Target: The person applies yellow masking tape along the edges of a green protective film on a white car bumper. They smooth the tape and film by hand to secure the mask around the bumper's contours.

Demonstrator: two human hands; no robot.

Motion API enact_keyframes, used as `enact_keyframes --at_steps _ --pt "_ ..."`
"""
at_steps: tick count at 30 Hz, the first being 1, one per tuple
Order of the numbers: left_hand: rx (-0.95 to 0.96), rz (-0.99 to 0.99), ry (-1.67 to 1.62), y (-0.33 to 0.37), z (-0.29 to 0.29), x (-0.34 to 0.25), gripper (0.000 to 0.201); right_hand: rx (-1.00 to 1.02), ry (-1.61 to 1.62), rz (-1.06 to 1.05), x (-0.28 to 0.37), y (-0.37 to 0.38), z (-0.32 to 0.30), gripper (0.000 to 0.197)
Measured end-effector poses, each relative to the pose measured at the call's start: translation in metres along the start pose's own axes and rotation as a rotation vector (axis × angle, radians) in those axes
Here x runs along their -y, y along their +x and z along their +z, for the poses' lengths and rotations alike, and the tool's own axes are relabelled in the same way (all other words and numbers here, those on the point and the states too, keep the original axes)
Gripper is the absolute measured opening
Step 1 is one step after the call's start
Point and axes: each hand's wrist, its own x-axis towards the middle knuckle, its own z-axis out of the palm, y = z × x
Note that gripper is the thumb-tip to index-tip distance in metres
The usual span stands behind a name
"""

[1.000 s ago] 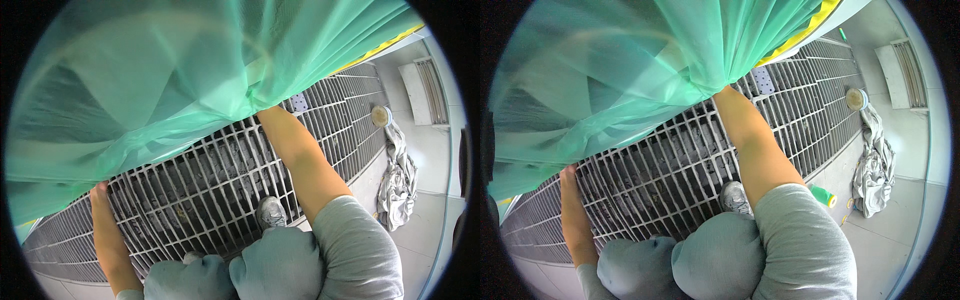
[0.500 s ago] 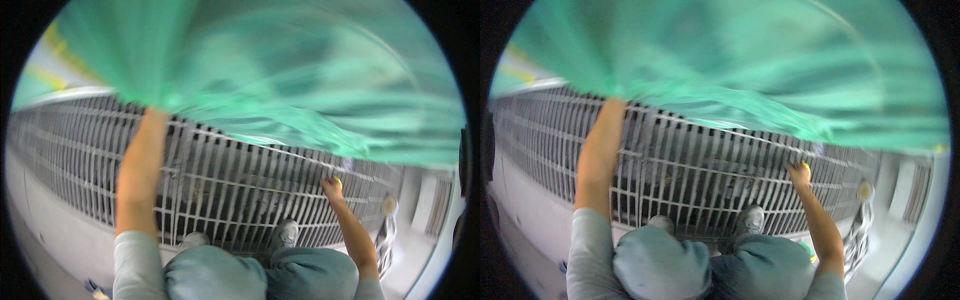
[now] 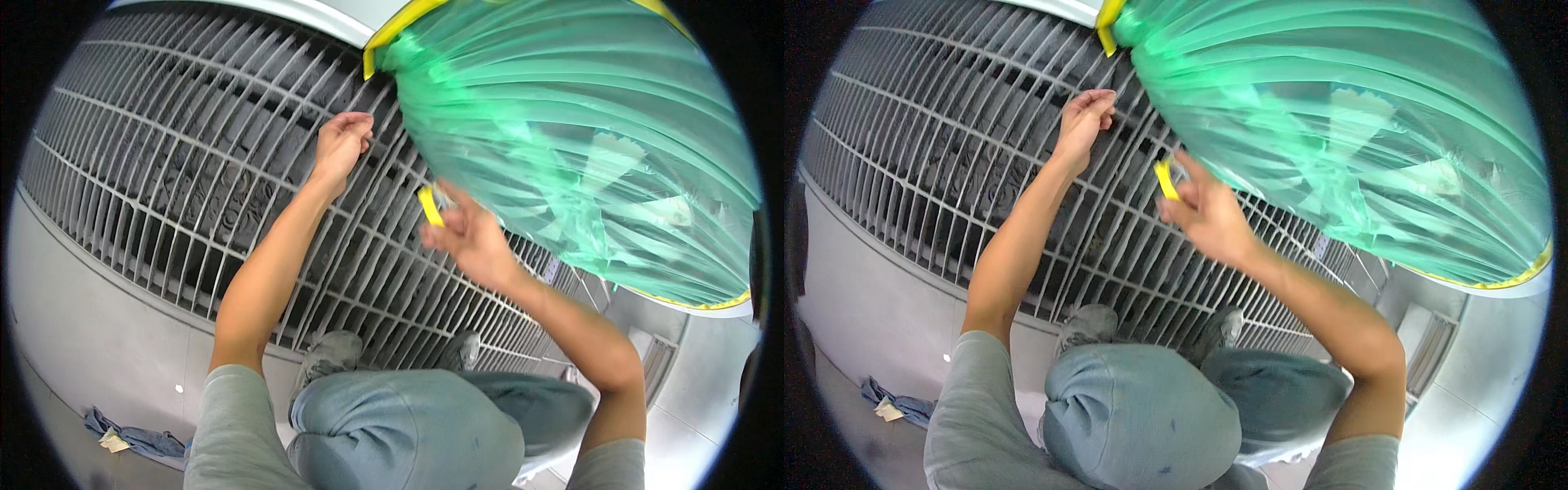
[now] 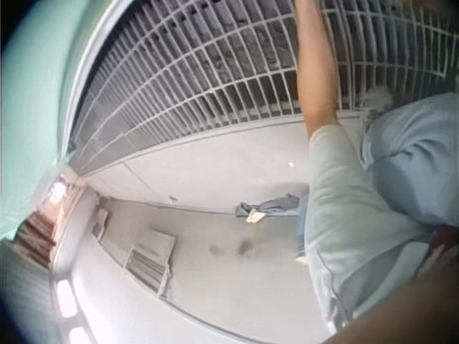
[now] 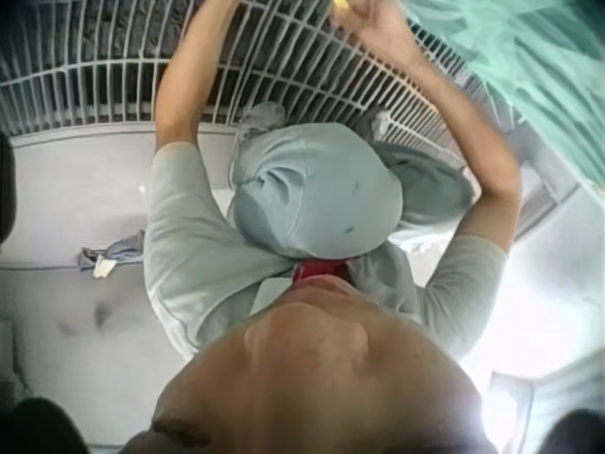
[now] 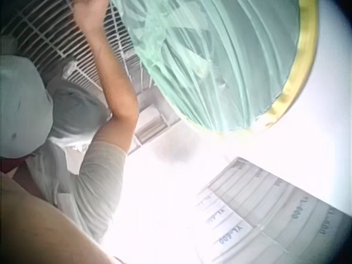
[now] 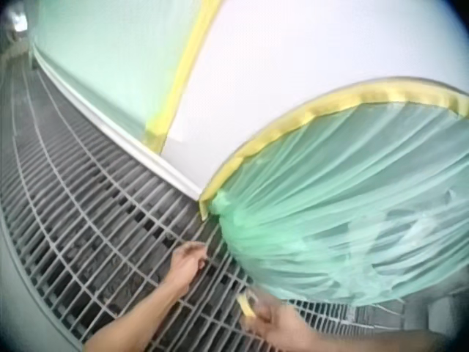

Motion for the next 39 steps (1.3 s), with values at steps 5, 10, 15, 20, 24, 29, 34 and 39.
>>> enact_keyframes --at_steps 5,10,15,20,24,29,34,39 --pt "0.296 0.111 0.017 -0.066 -0.033 -0.029 0.035 -0.039 0.042 -0.071 0.057 0.039 0.03 0.07" --pt "0.29 0.199 -0.102 -0.075 -0.018 -0.032 0.036 0.002 0.035 -0.049 0.064 0.058 0.038 0.067" --pt "-0.004 0.06 0.034 -0.029 -0.013 -0.004 0.014 -0.048 -0.128 -0.008 0.053 0.057 0.042 0.052" --pt "-0.183 0.251 0.64 0.135 -0.03 -0.014 0.012 0.295 -0.796 -0.407 0.031 -0.001 0.03 0.065" --pt "-0.111 0.382 0.489 0.217 0.012 0.003 0.019 0.176 -0.882 -0.548 0.026 0.028 0.007 0.067" --pt "-0.043 0.408 0.536 0.234 0.099 0.026 0.023 0.229 -0.759 -0.425 0.047 0.042 -0.011 0.066" --pt "-0.049 0.349 0.563 0.228 0.123 0.03 0.026 -0.144 -0.54 -0.069 0.023 0.031 -0.038 0.046" --pt "-0.048 0.317 0.537 0.212 0.117 0.029 0.029 -0.188 -0.31 0.166 -0.012 0.047 -0.051 0.025"
